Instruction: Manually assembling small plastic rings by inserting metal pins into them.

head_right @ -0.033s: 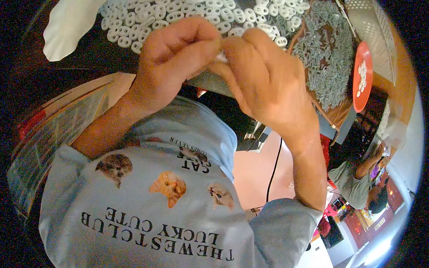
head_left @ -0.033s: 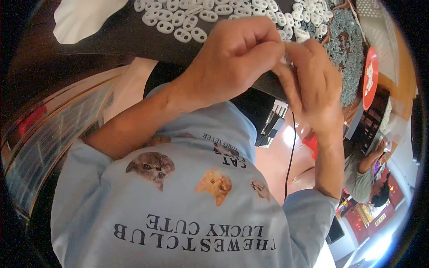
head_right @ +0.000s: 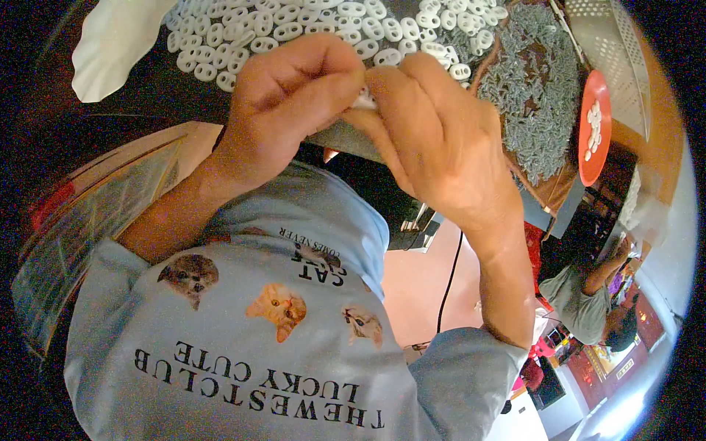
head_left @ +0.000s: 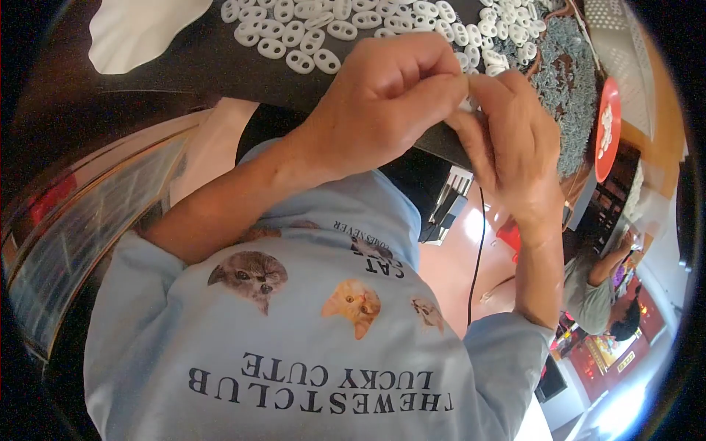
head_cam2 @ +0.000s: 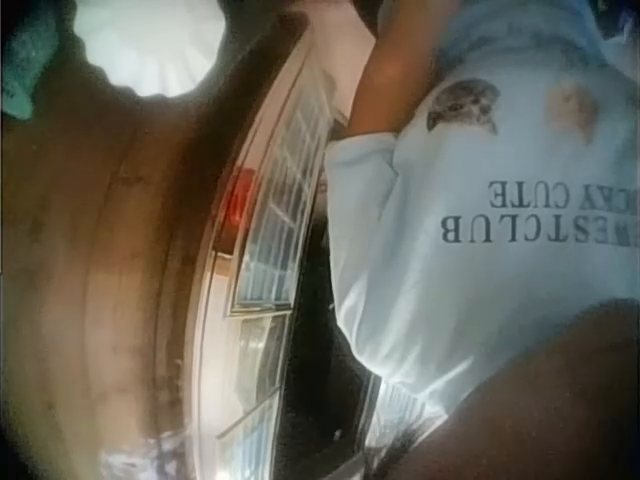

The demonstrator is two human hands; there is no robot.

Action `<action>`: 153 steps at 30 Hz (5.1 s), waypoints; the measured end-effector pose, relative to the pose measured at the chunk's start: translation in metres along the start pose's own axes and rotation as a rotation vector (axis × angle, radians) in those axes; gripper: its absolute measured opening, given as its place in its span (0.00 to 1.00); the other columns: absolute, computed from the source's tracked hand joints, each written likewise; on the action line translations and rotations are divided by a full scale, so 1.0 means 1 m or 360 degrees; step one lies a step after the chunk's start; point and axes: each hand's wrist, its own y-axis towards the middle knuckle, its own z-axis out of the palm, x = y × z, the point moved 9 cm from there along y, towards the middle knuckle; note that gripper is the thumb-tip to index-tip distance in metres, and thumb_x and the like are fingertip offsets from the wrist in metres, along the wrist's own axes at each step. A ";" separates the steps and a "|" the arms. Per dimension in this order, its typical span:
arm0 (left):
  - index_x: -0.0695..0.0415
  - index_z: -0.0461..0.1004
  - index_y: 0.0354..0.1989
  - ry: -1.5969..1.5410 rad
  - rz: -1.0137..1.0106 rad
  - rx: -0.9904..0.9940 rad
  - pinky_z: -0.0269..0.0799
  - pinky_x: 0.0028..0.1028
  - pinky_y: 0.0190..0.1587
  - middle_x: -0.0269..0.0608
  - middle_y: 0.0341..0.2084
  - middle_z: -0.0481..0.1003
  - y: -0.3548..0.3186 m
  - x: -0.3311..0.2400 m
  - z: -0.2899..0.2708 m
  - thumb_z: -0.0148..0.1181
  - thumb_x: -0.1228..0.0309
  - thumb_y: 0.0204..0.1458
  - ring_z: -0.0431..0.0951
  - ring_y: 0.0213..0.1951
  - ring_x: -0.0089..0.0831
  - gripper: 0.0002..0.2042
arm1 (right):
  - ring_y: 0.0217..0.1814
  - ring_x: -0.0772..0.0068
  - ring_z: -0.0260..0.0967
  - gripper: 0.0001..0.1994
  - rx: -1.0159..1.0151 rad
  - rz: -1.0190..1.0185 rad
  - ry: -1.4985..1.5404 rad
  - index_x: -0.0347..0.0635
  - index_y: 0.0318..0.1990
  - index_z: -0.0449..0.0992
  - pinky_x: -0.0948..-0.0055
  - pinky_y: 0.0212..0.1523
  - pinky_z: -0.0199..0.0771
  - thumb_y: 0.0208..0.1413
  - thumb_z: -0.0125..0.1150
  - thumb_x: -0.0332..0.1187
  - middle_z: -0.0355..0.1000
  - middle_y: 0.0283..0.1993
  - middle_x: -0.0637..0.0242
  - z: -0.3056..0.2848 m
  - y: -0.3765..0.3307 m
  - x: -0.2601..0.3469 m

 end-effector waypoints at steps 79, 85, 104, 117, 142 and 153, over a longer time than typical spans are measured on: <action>0.64 0.71 0.31 -0.0134 -0.0185 0.0163 0.65 0.17 0.33 0.33 0.25 0.71 0.001 -0.003 0.006 0.53 0.71 0.55 0.69 0.29 0.16 0.08 | 0.20 0.92 0.51 0.07 -0.0740 0.1748 0.0502 0.39 0.32 0.75 0.87 0.20 0.47 0.56 0.57 0.33 0.61 0.20 0.82 -0.091 -0.107 -0.126; 0.64 0.71 0.30 -0.0107 -0.0228 0.0221 0.65 0.17 0.32 0.32 0.24 0.72 0.003 -0.005 0.013 0.52 0.70 0.56 0.69 0.29 0.16 0.08 | 0.18 0.91 0.50 0.11 -0.0601 0.1946 -0.0048 0.40 0.28 0.75 0.86 0.19 0.46 0.56 0.57 0.38 0.57 0.17 0.82 -0.149 -0.191 -0.218; 0.63 0.69 0.28 0.0159 -0.0088 0.0232 0.65 0.19 0.29 0.34 0.22 0.70 0.000 -0.002 0.009 0.49 0.72 0.56 0.68 0.26 0.17 0.08 | 0.29 0.57 0.67 0.13 0.0054 0.0403 -0.0359 0.46 0.46 0.73 0.64 0.31 0.67 0.51 0.54 0.26 0.65 0.32 0.58 0.007 0.054 -0.126; 0.61 0.67 0.25 0.0361 0.0157 0.0216 0.60 0.24 0.22 0.35 0.16 0.64 0.006 -0.014 0.008 0.50 0.74 0.53 0.64 0.18 0.21 0.06 | 0.32 0.57 0.67 0.11 0.0058 0.0423 -0.0453 0.42 0.44 0.74 0.65 0.33 0.66 0.52 0.55 0.30 0.65 0.31 0.58 0.001 0.070 -0.152; 0.61 0.67 0.33 -0.0251 -0.0311 0.0087 0.59 0.17 0.24 0.34 0.23 0.68 0.011 0.006 0.007 0.40 0.64 0.61 0.63 0.22 0.17 0.14 | 0.30 0.90 0.57 0.07 -0.0183 0.1419 0.1490 0.35 0.36 0.73 0.87 0.29 0.57 0.57 0.54 0.30 0.66 0.27 0.79 0.002 -0.003 -0.094; 0.60 0.70 0.30 -0.0134 -0.0239 -0.0012 0.52 0.16 0.19 0.28 0.17 0.65 -0.006 -0.011 0.009 0.47 0.67 0.60 0.58 0.19 0.11 0.11 | 0.29 0.86 0.55 0.04 -0.0310 0.0777 0.1089 0.34 0.35 0.68 0.85 0.30 0.56 0.59 0.48 0.25 0.62 0.29 0.73 -0.008 -0.012 -0.025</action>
